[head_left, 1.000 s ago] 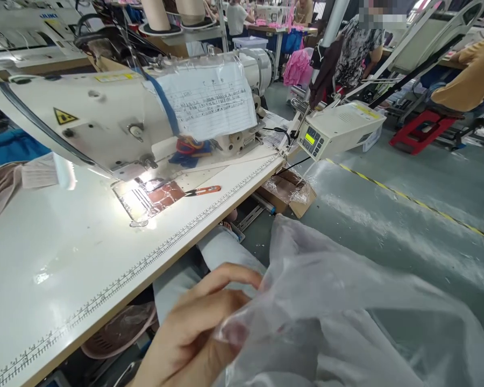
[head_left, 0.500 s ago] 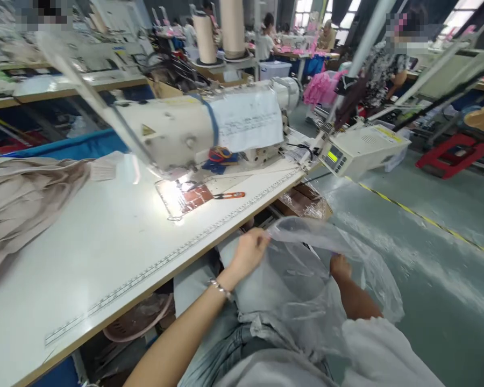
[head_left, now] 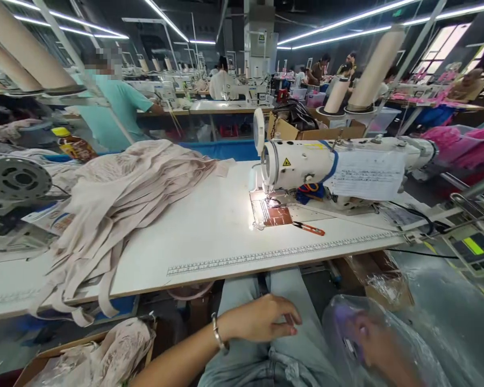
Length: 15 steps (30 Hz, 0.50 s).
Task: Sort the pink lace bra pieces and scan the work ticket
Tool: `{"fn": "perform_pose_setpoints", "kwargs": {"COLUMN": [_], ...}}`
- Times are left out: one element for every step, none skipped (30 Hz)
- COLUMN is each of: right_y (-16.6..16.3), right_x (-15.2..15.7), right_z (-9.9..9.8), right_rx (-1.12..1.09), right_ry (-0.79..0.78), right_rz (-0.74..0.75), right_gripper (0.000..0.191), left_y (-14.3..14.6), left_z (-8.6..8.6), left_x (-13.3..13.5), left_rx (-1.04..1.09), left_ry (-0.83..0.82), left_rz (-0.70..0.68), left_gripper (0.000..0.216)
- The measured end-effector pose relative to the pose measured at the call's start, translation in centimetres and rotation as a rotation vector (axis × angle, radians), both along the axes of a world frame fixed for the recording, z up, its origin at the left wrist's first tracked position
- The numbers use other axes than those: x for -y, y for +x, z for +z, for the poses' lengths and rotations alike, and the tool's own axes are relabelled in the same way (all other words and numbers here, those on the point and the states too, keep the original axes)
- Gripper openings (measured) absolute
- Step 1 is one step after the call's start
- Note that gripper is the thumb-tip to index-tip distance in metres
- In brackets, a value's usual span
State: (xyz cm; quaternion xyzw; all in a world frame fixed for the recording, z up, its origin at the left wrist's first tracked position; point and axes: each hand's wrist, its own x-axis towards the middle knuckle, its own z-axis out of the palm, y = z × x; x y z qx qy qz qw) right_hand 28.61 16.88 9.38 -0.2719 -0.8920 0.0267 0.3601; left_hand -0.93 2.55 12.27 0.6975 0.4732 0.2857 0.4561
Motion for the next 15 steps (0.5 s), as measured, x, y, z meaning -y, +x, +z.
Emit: {"fn": "perform_pose_setpoints", "kwargs": {"right_y": [-0.2, -0.8, -2.0, -3.6, -5.7, -8.0, -10.5, -13.0, -15.3, -17.4, -19.1, -20.6, -21.9, -23.0, -24.0], "right_x": [-0.7, -1.2, -1.5, -1.4, -1.1, -0.6, -0.1, 0.6, 1.1, 1.4, 1.6, 1.5, 1.3, 0.9, 0.5], "right_z": [1.1, 2.3, 3.5, 4.6, 5.4, 6.1, 6.5, 6.8, 7.0, 7.1, 7.2, 7.3, 7.4, 7.4, 7.5], "right_rx": [0.036, 0.045, 0.016, -0.016, -0.035, -0.068, -0.075, -0.089, -0.096, -0.103, -0.111, -0.12, -0.131, -0.143, -0.159], "right_ry": [0.011, 0.045, 0.109, 0.176, 0.218, 0.253, 0.22, 0.167, 0.149, 0.106, 0.072, 0.06, 0.062, 0.088, 0.134], "right_rz": [0.005, -0.032, -0.068, -0.065, 0.003, 0.13, 0.221, 0.275, 0.368, 0.409, 0.422, 0.422, 0.405, 0.39, 0.38], "right_gripper": [0.044, 0.039, 0.036, 0.028, 0.017, 0.01, 0.011, 0.015, 0.017, 0.018, 0.019, 0.02, 0.02, 0.022, 0.024], "left_y": [-0.7, -1.3, -1.7, -2.0, -2.3, -2.6, -3.0, -3.4, -3.9, -4.5, -5.1, -5.6, -6.0, -6.2, -6.2], "left_z": [0.5, 0.9, 1.2, 1.5, 1.8, 2.1, 2.3, 2.4, 2.6, 2.7, 2.7, 2.8, 2.8, 2.8, 2.8], "left_x": [1.0, 1.9, 2.8, 3.7, 4.5, 5.3, 6.0, 6.7, 7.3, 7.8, 8.2, 8.5, 8.8, 9.0, 9.1], "left_rx": [0.046, 0.086, 0.122, 0.157, 0.196, 0.239, 0.279, 0.311, 0.333, 0.343, 0.337, 0.316, 0.274, 0.21, 0.117], "left_ry": [-0.007, -0.015, -0.02, -0.018, -0.005, 0.029, 0.091, 0.173, 0.263, 0.347, 0.417, 0.471, 0.514, 0.563, 0.631], "left_rz": [0.043, 0.09, 0.142, 0.2, 0.265, 0.341, 0.43, 0.533, 0.652, 0.788, 0.93, 1.071, 1.2, 1.302, 1.373], "left_gripper": [0.025, 0.025, 0.025, 0.024, 0.024, 0.024, 0.024, 0.024, 0.023, 0.022, 0.019, 0.017, 0.015, 0.012, 0.011]}}
